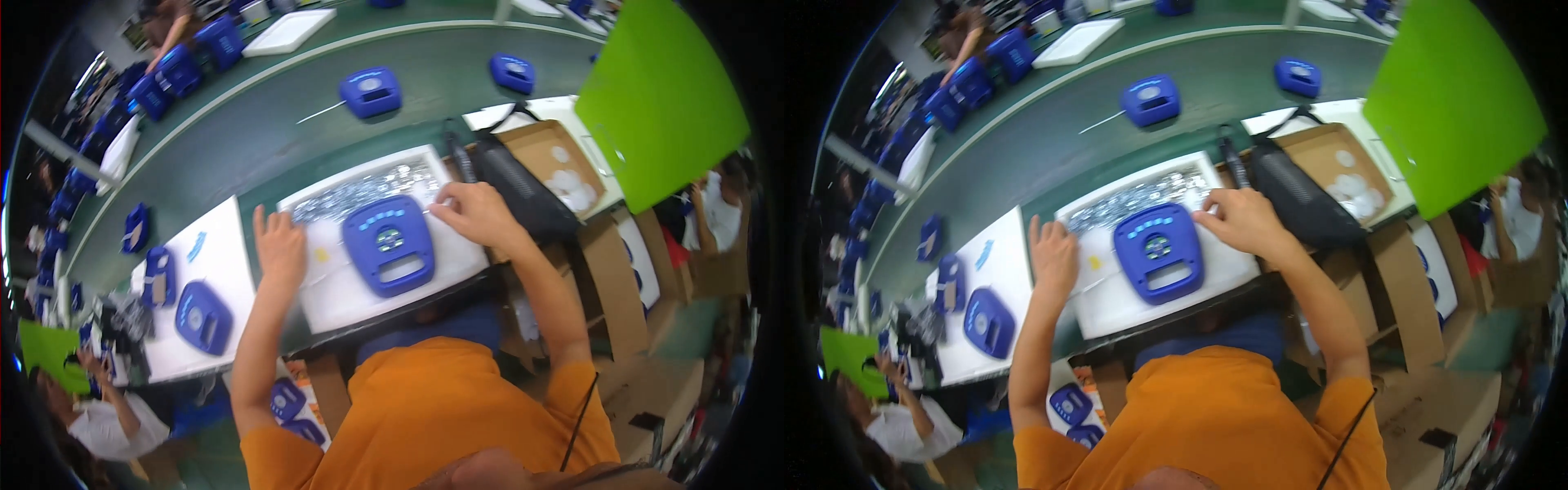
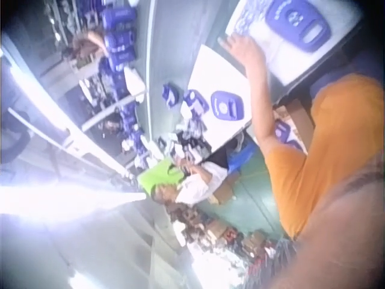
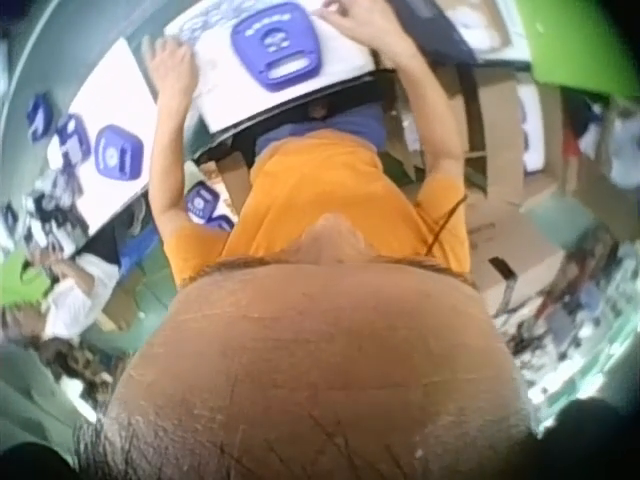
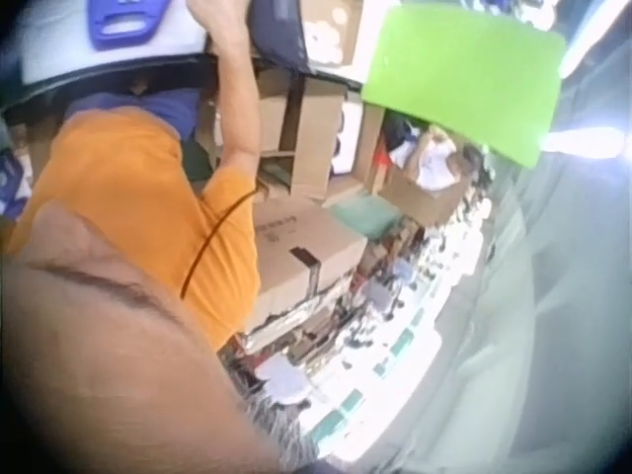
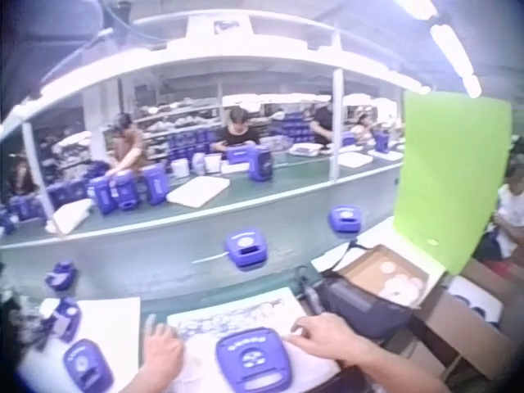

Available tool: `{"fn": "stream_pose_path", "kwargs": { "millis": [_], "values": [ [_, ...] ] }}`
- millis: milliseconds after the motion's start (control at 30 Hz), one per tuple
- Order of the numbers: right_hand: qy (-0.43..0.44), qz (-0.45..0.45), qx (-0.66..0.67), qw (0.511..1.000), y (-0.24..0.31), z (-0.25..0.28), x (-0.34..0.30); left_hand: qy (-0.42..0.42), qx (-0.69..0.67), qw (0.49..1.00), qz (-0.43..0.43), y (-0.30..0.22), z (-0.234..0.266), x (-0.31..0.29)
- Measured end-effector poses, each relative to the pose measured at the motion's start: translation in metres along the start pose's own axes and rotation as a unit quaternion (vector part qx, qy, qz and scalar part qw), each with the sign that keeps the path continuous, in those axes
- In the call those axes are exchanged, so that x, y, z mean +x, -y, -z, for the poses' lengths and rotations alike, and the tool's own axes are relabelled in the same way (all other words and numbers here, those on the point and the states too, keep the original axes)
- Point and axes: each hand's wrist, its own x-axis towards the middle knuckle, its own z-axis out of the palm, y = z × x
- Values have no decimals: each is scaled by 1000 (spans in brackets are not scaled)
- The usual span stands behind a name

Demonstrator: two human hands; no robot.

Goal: The person assembles blue plastic device components by hand, securing internal components and small plastic parts into a blue plastic device housing with screws using an electric screwdriver.

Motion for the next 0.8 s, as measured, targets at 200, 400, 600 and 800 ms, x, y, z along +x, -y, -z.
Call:
{"fn": "stream_pose_path", "kwargs": {
  "millis": [200,400,600,800],
  "values": [
    [-50,-38,93,994,-24,29,-5,20,44,998,-36,-1,-9,5],
    [-183,-122,-2,976,-135,87,18,5,64,997,-40,0,-8,-1],
    [-192,-186,-295,917,-263,118,17,-12,6,999,-31,-2,-21,7],
    [-52,-224,-325,918,-263,135,20,-14,-150,988,28,9,4,-7]
  ]
}}
